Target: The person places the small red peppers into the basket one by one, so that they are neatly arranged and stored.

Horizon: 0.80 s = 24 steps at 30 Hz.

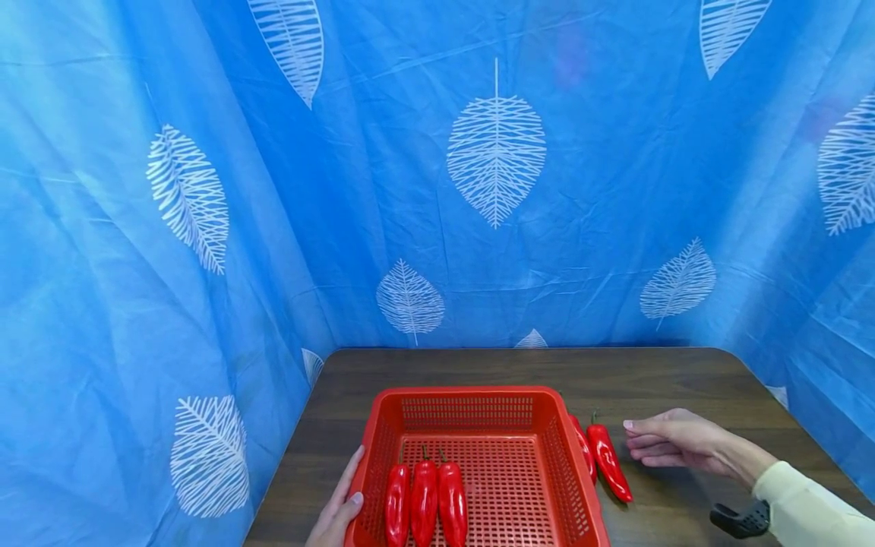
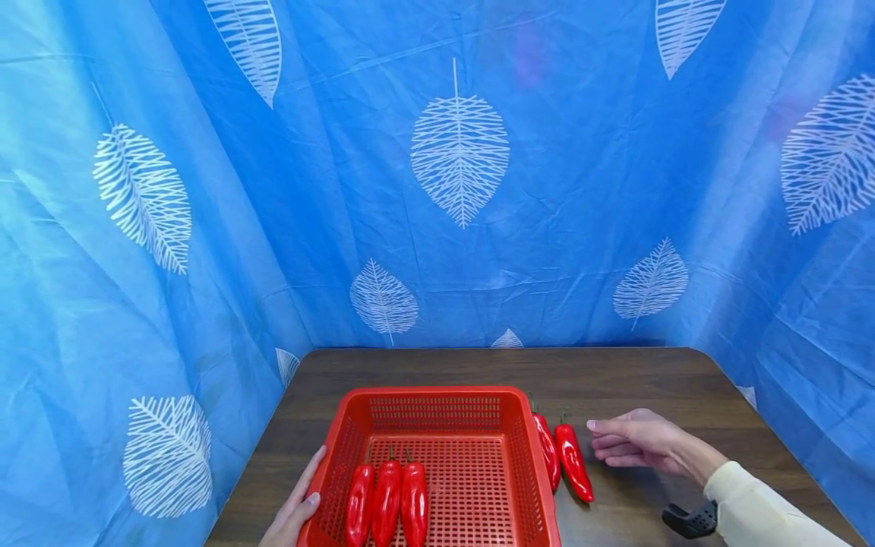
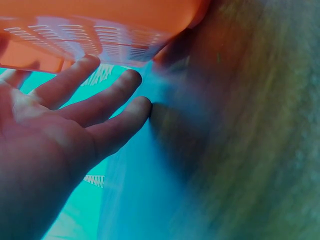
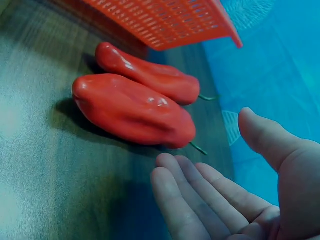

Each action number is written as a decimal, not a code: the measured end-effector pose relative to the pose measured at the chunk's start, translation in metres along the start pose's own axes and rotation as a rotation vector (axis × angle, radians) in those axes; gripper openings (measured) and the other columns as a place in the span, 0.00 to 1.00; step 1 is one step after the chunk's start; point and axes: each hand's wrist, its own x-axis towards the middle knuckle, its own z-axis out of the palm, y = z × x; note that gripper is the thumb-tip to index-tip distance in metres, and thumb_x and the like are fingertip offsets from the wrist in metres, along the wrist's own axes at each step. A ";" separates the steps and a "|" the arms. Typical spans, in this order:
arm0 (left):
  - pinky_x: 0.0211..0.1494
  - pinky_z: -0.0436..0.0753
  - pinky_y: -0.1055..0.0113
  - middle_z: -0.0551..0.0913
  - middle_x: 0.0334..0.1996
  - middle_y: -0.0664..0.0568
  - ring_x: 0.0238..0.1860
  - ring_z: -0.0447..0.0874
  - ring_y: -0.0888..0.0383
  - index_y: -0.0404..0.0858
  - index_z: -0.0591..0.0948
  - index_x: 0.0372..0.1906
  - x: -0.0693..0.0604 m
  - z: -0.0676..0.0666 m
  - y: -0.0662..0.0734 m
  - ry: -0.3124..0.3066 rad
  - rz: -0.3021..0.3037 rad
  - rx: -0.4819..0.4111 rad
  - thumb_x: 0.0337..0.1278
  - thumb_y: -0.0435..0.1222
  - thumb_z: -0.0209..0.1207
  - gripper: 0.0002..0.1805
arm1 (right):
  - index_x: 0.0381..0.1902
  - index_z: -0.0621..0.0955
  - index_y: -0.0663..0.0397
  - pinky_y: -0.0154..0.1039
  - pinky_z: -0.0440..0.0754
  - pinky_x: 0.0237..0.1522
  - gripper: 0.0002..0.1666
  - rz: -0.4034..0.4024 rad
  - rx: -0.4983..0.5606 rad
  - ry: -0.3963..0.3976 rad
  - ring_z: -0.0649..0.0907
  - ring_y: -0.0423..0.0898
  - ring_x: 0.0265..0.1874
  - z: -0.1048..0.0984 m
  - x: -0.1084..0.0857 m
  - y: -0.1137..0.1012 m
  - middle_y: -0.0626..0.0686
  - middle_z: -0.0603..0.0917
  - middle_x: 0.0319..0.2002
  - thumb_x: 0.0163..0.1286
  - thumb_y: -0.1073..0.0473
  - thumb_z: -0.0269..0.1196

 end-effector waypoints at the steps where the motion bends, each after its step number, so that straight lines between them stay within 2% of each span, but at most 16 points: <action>1: 0.70 0.79 0.63 0.29 0.85 0.21 0.80 0.64 0.48 0.50 0.28 0.89 0.000 0.000 0.000 -0.002 0.002 -0.001 0.90 0.46 0.42 0.43 | 0.67 0.78 0.80 0.49 0.91 0.57 0.37 0.010 -0.008 0.014 0.92 0.55 0.53 0.001 0.003 0.001 0.65 0.91 0.55 0.85 0.47 0.63; 5: 0.70 0.80 0.64 0.29 0.85 0.21 0.79 0.65 0.51 0.50 0.29 0.89 -0.001 -0.001 0.000 -0.007 0.010 0.001 0.90 0.46 0.42 0.43 | 0.68 0.76 0.84 0.48 0.92 0.54 0.39 0.028 -0.050 0.051 0.93 0.54 0.51 0.007 0.010 0.002 0.66 0.91 0.54 0.83 0.47 0.66; 9: 0.69 0.80 0.63 0.29 0.85 0.21 0.80 0.64 0.46 0.51 0.29 0.90 -0.001 0.000 0.000 -0.001 0.005 -0.004 0.90 0.47 0.43 0.43 | 0.64 0.78 0.82 0.46 0.93 0.51 0.37 0.039 -0.084 0.076 0.94 0.51 0.46 0.013 0.014 0.000 0.62 0.93 0.50 0.81 0.48 0.68; 15: 0.70 0.79 0.60 0.29 0.85 0.21 0.82 0.58 0.37 0.50 0.28 0.89 -0.001 0.000 0.000 0.004 0.000 0.007 0.90 0.47 0.42 0.43 | 0.58 0.83 0.76 0.44 0.93 0.47 0.31 0.049 -0.159 0.125 0.93 0.49 0.42 0.021 0.019 -0.004 0.57 0.93 0.44 0.78 0.49 0.70; 19: 0.70 0.79 0.60 0.29 0.85 0.21 0.82 0.59 0.37 0.51 0.28 0.89 -0.001 0.000 0.000 0.002 -0.011 0.005 0.90 0.47 0.42 0.44 | 0.53 0.87 0.71 0.42 0.93 0.43 0.26 0.045 -0.206 0.140 0.92 0.47 0.38 0.026 0.023 -0.004 0.56 0.93 0.41 0.78 0.49 0.71; 24: 0.70 0.78 0.60 0.29 0.85 0.22 0.82 0.60 0.40 0.52 0.28 0.89 -0.001 -0.001 0.000 -0.001 -0.021 0.000 0.90 0.48 0.42 0.44 | 0.39 0.89 0.63 0.37 0.91 0.35 0.18 0.019 -0.281 0.163 0.88 0.42 0.29 0.034 0.026 -0.004 0.53 0.90 0.32 0.76 0.50 0.72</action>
